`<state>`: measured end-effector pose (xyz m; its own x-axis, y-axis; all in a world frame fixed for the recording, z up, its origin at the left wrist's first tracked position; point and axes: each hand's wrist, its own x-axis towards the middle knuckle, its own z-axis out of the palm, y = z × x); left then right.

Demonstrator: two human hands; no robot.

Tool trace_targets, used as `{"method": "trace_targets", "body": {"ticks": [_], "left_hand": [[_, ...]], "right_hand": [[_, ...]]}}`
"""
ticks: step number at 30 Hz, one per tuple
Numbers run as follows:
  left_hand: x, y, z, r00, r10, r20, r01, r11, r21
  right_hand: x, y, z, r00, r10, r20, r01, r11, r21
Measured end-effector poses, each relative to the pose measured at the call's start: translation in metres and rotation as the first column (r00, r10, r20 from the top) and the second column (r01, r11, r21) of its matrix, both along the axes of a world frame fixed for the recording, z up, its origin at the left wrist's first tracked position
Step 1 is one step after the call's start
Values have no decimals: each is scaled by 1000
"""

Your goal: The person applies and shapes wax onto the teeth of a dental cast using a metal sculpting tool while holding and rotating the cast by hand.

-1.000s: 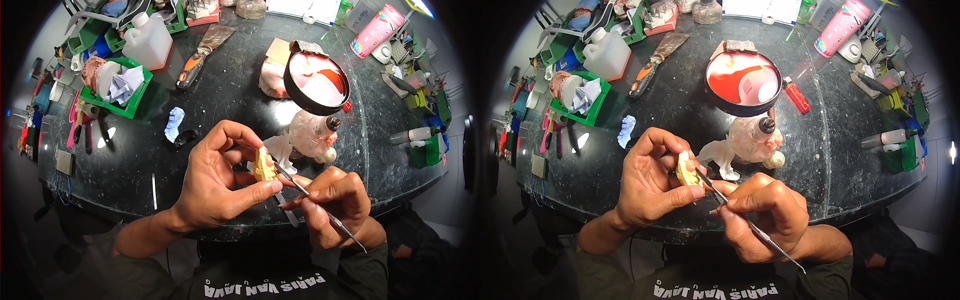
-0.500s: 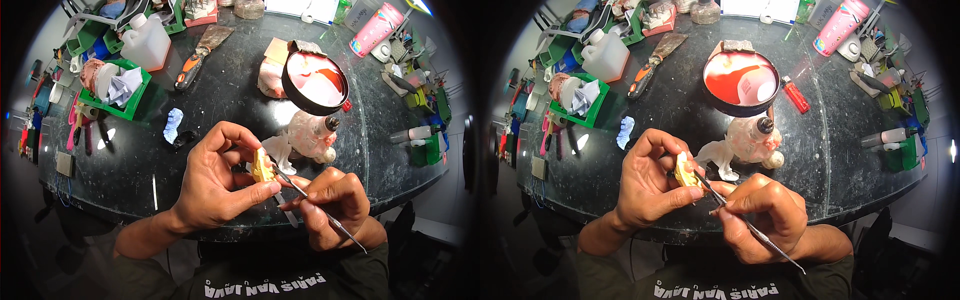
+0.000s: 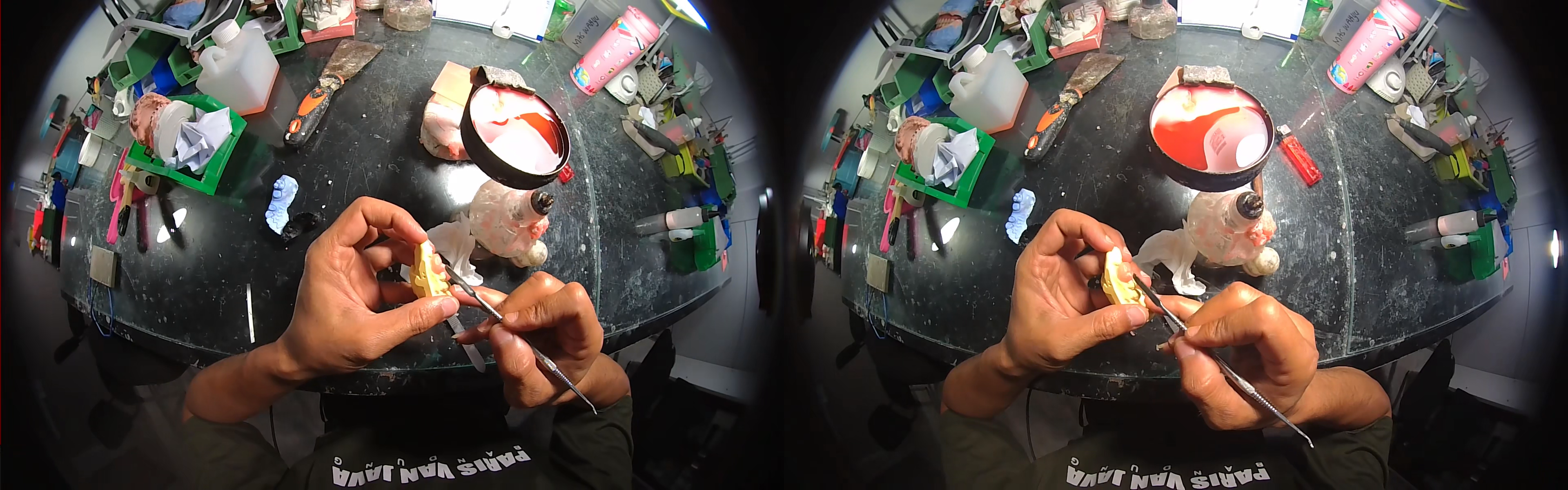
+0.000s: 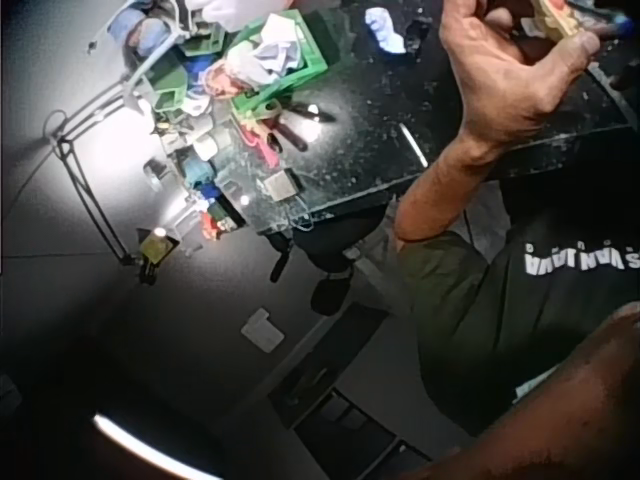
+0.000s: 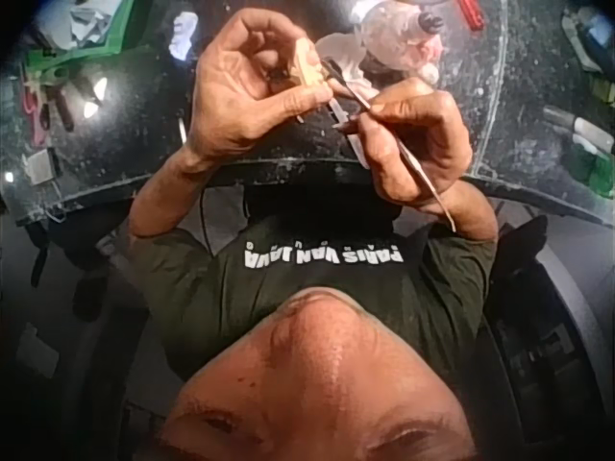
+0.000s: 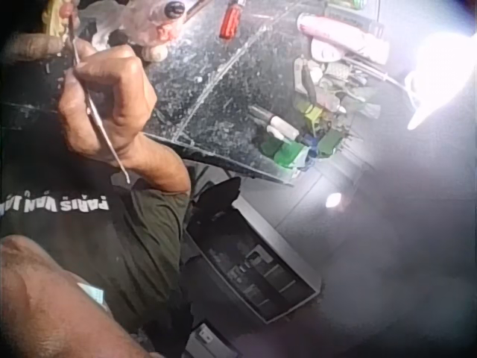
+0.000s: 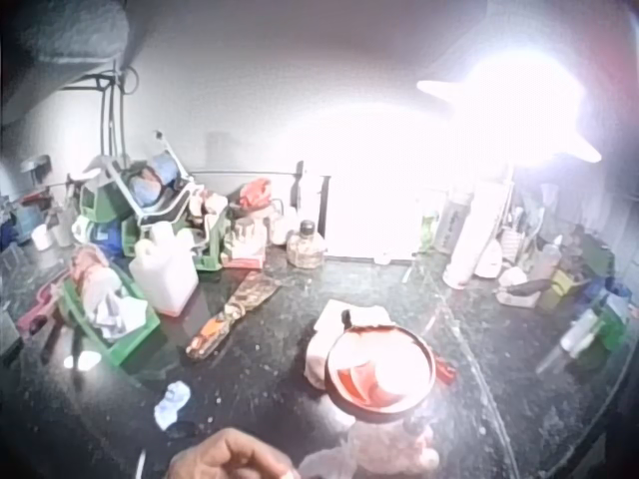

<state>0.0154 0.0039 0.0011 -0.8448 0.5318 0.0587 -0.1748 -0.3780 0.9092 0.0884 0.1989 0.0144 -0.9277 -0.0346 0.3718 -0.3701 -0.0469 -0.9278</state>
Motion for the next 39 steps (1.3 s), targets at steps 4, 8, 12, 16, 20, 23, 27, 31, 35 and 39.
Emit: {"method": "trace_targets", "body": {"ticks": [4, 8, 12, 16, 20, 23, 27, 31, 35, 39], "left_hand": [[0, 0, 5, 998, 4, 61, -2, 999, -34], [1, -1, 1, 999, 4, 51, -3, 1000, -23], [0, -1, -1, 1000, 2, 18, -2, 1000, 17], [0, 0, 1, 1000, 11, 19, -11, 1000, -6], [0, -1, 1, 1000, 5, 5, -5, 1000, -4], [-1, 0, 3, 1000, 1, -1, -1, 1000, -3], [0, -1, 4, 1000, 15, 12, -14, 998, -56], [0, -2, 6, 998, 50, 36, -46, 991, -122], [-1, -3, 7, 999, 46, 10, -44, 991, -129], [-1, -2, 8, 999, 41, 35, -37, 991, -127]], "right_hand": [[-1, 1, 1, 1000, -1, -18, 1, 1000, 18], [-1, 0, 0, 1000, -3, -18, 4, 1000, 11], [-1, 0, 0, 1000, -6, -19, 6, 1000, 3], [-1, -1, 0, 999, -26, -22, 26, 1000, 12], [-2, -1, 1, 1000, -9, -27, 10, 1000, 22], [-1, 0, 3, 1000, -11, -24, 11, 1000, 18], [0, 7, 6, 998, -53, -33, 53, 999, 0], [-7, 26, 21, 966, -244, -83, 251, 965, 81], [-16, 33, 17, 944, -314, -100, 324, 941, 101], [-16, 35, 16, 943, -312, -118, 325, 940, 105]]}}
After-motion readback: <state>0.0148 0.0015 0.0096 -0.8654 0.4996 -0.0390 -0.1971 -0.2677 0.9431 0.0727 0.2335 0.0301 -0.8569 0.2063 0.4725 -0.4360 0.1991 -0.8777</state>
